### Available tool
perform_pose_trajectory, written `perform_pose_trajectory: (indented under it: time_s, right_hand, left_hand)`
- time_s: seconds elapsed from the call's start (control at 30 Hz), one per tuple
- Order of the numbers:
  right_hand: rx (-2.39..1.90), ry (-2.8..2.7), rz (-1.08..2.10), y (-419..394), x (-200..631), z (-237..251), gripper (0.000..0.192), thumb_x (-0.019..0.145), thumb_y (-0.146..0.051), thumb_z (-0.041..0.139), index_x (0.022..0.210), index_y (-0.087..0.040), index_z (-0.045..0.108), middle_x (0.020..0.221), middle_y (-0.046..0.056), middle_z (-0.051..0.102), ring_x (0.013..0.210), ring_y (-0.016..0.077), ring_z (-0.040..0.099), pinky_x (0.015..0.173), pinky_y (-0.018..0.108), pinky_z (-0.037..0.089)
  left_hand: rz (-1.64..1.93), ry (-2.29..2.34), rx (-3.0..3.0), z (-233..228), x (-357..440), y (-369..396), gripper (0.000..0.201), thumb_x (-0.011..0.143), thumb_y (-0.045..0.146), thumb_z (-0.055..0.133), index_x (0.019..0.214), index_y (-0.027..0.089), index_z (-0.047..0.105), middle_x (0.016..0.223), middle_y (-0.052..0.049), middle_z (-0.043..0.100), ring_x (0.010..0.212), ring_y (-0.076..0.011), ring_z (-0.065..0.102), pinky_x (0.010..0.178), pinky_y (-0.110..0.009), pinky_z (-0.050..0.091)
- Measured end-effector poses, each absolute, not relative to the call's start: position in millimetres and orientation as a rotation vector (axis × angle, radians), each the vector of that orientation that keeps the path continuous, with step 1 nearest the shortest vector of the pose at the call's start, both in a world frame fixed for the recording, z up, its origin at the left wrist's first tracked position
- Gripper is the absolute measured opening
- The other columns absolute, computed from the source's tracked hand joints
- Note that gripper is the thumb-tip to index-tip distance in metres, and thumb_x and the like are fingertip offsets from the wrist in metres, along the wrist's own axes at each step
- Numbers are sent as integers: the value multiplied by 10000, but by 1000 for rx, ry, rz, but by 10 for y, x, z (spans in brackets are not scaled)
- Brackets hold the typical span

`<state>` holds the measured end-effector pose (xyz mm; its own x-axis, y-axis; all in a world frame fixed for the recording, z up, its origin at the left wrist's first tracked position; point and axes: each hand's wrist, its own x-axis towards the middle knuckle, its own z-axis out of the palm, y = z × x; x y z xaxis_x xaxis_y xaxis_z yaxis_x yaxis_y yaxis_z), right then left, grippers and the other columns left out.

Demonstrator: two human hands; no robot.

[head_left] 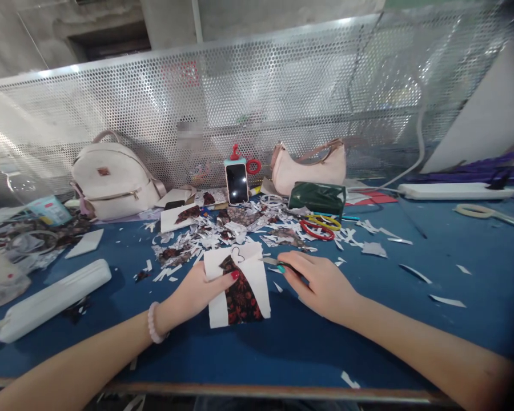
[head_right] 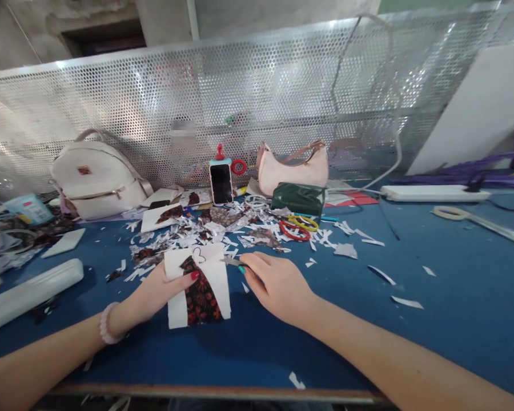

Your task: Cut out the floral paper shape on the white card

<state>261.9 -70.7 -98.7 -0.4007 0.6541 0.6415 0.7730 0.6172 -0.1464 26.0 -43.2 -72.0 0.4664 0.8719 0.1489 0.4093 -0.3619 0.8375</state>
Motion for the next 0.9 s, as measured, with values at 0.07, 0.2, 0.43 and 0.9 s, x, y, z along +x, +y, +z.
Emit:
perform_pose_trajectory:
  time_s: [0.07, 0.2, 0.43, 0.9]
  right_hand:
    - [-1127, -2169, -216, -706, 2621, -994, 216, 863, -167, 352, 959, -172, 546, 861, 82, 656, 687, 172, 622, 582, 270, 475]
    - [-1120, -2168, -236, -708, 2618, -992, 205, 862, -161, 354, 952, -169, 538, 854, 79, 657, 680, 174, 622, 574, 271, 469]
    - [-1096, -2181, -282, -718, 2588, -988, 194, 866, -167, 367, 924, -166, 552, 797, 73, 646, 637, 166, 606, 548, 260, 445]
    - [-1029, -2248, -222, -801, 2511, -939, 144, 847, -160, 371, 899, -177, 505, 747, 42, 622, 611, 157, 581, 536, 256, 401]
  left_hand:
    - [779, 1084, 1959, -741, 256, -422, 377, 774, 374, 552, 1081, 162, 611, 1082, -56, 653, 976, -241, 606, 896, -353, 469]
    - [783, 1081, 1946, -755, 256, -411, 387, 773, 380, 554, 1091, 168, 609, 1101, -49, 645, 993, -237, 599, 902, -343, 464]
    - [719, 1085, 1901, -727, 281, -443, 402, 771, 387, 562, 1103, 166, 604, 1054, -48, 667, 947, -247, 620, 850, -357, 494]
    - [767, 1071, 1876, -760, 293, -439, 374, 783, 387, 544, 1067, 152, 601, 1060, -53, 661, 957, -243, 613, 848, -358, 494]
